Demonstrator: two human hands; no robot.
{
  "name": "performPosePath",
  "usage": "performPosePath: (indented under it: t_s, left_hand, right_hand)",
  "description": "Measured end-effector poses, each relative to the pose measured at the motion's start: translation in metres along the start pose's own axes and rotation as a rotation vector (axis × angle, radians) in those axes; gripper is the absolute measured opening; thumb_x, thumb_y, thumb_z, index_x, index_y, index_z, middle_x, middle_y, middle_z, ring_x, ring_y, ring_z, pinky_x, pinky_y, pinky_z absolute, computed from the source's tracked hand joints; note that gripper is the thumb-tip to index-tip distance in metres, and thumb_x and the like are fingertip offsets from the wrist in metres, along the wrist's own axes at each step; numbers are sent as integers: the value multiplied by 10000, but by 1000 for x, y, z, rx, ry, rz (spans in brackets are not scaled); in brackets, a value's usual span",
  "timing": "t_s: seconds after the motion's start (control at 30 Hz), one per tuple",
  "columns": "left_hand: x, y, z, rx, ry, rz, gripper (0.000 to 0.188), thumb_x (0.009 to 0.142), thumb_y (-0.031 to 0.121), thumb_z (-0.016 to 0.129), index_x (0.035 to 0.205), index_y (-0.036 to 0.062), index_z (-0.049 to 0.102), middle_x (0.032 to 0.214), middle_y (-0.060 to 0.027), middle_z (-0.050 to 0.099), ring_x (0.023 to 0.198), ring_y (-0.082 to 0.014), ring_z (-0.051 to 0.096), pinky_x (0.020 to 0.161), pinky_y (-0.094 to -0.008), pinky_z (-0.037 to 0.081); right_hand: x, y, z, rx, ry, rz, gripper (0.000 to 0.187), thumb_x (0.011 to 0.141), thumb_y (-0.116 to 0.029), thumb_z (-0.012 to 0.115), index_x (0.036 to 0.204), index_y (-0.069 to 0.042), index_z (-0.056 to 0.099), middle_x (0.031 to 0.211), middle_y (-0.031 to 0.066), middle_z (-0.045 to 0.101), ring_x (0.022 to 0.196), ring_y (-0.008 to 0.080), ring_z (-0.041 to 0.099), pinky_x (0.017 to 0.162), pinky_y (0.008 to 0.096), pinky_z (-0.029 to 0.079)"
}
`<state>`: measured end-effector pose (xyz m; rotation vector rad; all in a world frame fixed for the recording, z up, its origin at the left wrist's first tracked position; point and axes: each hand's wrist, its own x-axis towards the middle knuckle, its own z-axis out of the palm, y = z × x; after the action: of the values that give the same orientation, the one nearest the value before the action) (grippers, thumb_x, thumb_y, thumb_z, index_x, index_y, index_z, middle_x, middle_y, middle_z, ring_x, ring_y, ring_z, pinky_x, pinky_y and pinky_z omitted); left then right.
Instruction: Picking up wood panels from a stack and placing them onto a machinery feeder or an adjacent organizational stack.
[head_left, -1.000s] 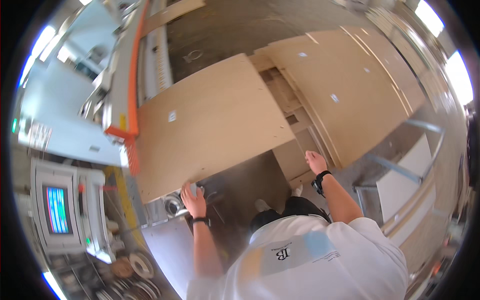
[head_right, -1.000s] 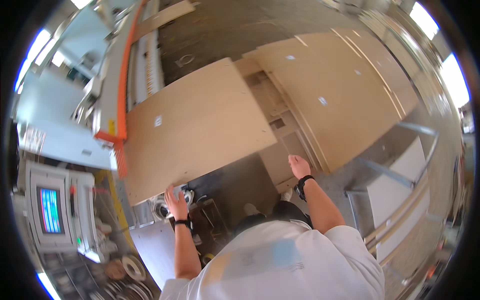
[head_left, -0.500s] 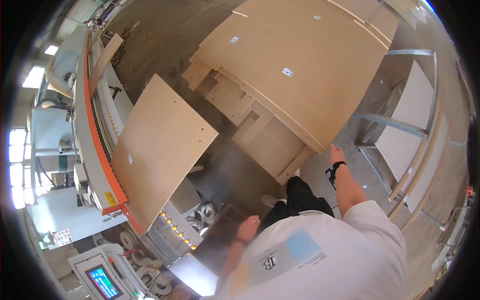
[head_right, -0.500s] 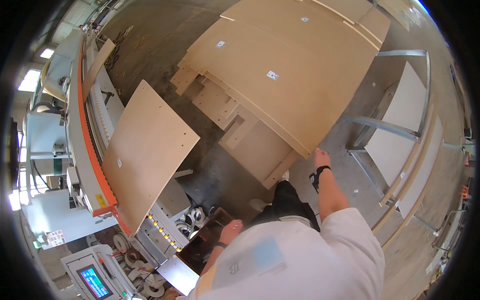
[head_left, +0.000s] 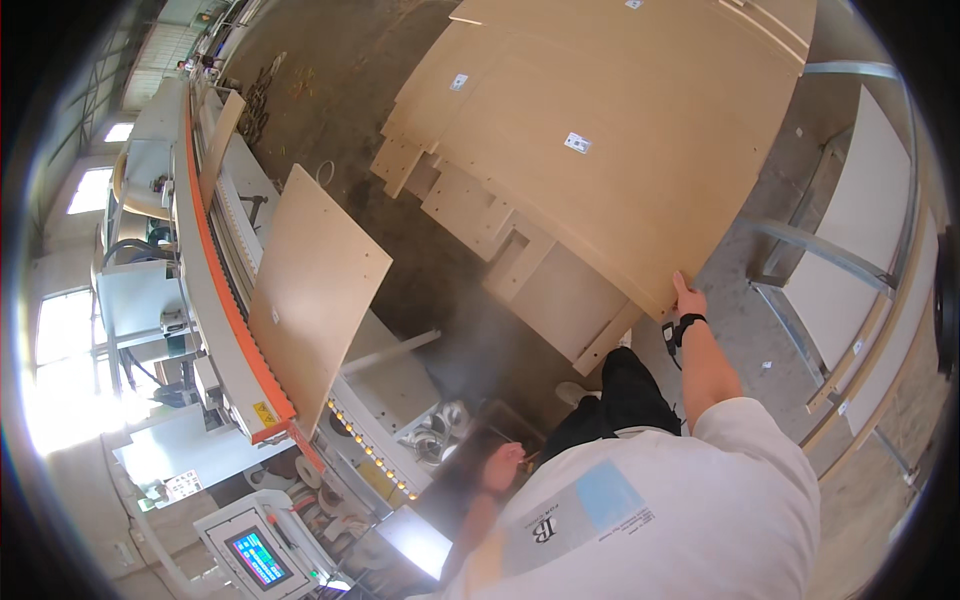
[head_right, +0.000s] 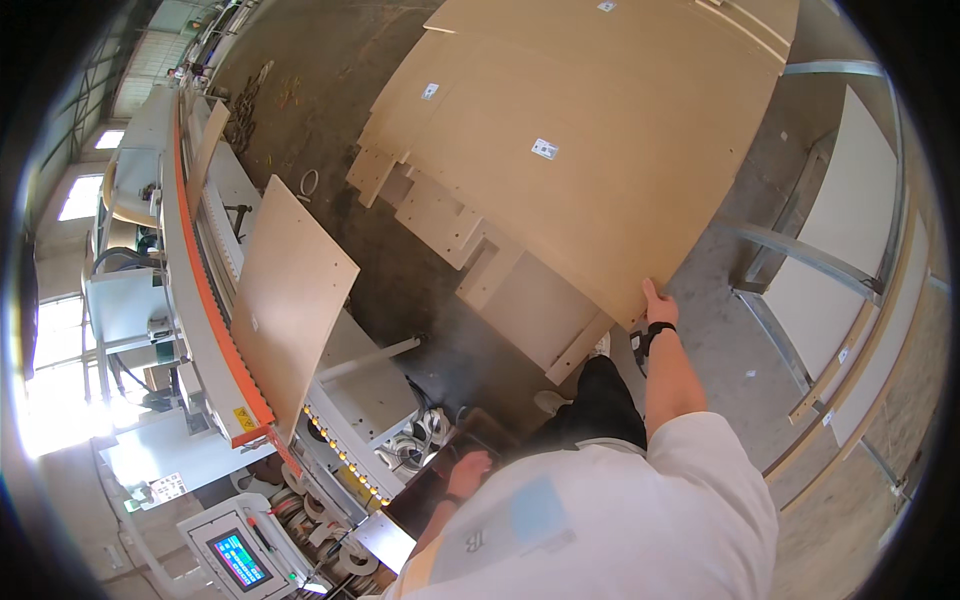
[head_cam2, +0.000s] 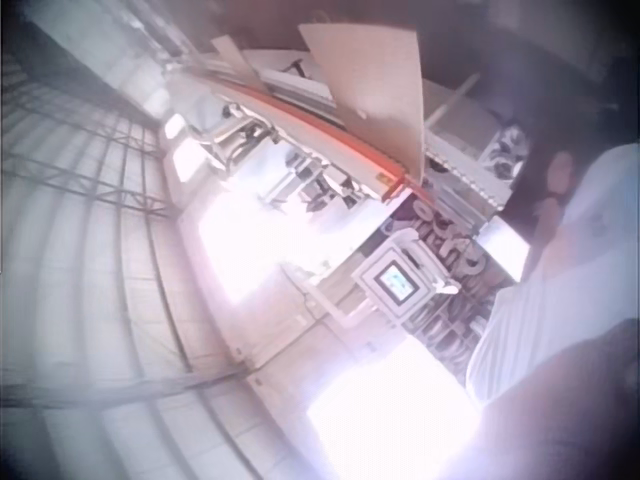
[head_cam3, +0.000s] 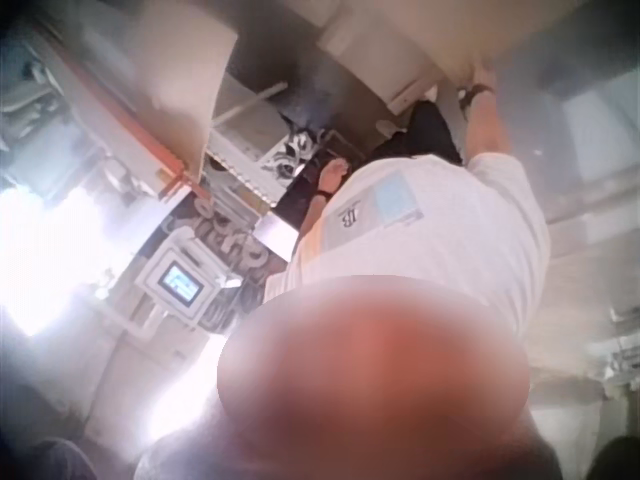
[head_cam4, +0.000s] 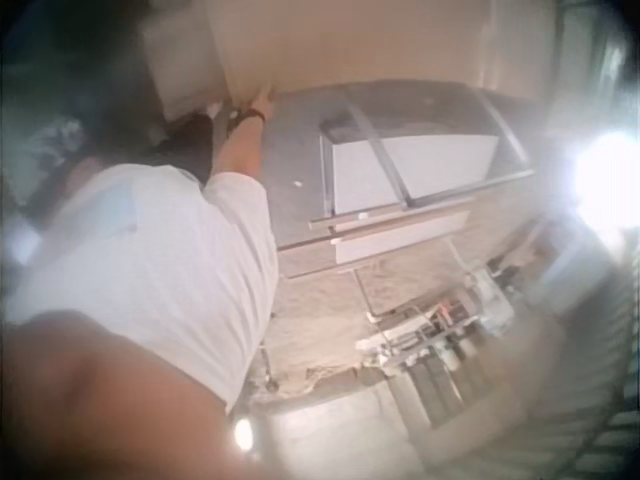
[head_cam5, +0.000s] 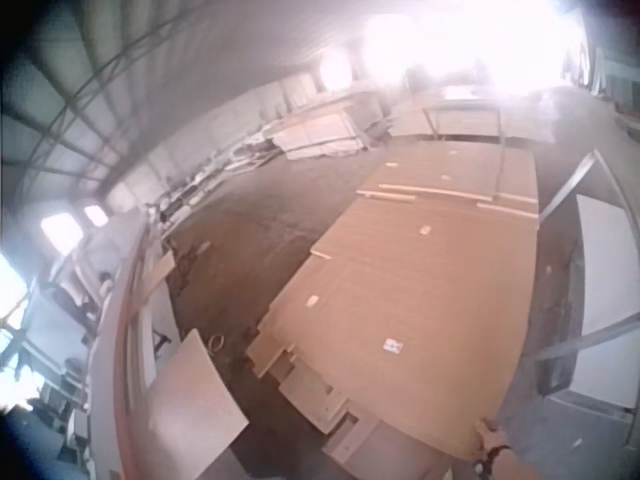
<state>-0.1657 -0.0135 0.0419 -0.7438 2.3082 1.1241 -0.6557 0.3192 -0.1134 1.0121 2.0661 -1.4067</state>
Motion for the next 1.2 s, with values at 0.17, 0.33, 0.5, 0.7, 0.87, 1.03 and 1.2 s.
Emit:
performPosePath:
  t_s: [0.17,0.33,0.5,0.7,0.87,1.03,1.2]
  left_hand:
    - [28,53,2,-331,-46,-277,330,967,285,555,1179,44,631,1009,-91,724,951,-190,689,873,-315,515]
    - [52,72,-3,-87,-39,68,340,960,291,567,1172,33,635,993,-89,725,925,-186,692,860,-307,519]
    - [82,73,-9,82,-29,171,327,960,290,568,1166,47,639,970,-87,720,914,-186,687,841,-310,523]
    - [148,113,-22,-264,-196,63,286,947,219,589,1158,28,615,1087,-87,671,968,-172,658,819,-280,524]
    - [244,170,-14,-839,-269,-144,283,979,234,535,1173,41,607,1135,-84,669,1037,-172,634,787,-297,510]
    - [295,230,3,-1220,-77,-207,372,975,323,596,1225,49,559,971,-59,687,811,-191,665,672,-326,523]
    - [265,243,4,-1352,-20,-178,317,954,279,639,1153,36,599,995,-75,695,819,-179,676,635,-331,545]
  right_hand:
    - [25,28,-5,28,-15,-17,739,745,-578,779,1043,85,650,898,135,688,718,218,658,575,366,540]
    - [12,38,-18,206,-70,-66,686,802,-608,704,1043,32,650,908,117,686,727,228,663,568,365,546]
    - [-3,39,-24,414,-136,184,643,884,-659,550,1024,-38,638,846,64,659,695,206,635,561,352,514]
    - [-50,73,-63,453,-226,161,594,920,-649,493,1011,-82,646,813,31,642,644,164,589,536,325,467]
    - [-99,92,-129,344,-247,13,578,999,-556,399,1171,-50,619,1106,90,664,902,180,663,638,352,537]
    - [-169,97,-195,280,-179,122,565,988,-546,435,1233,-56,574,1154,83,644,949,170,655,629,340,545]
    - [-165,103,-191,410,-75,187,542,949,-550,494,1227,-95,590,1164,81,629,960,207,631,718,386,530]
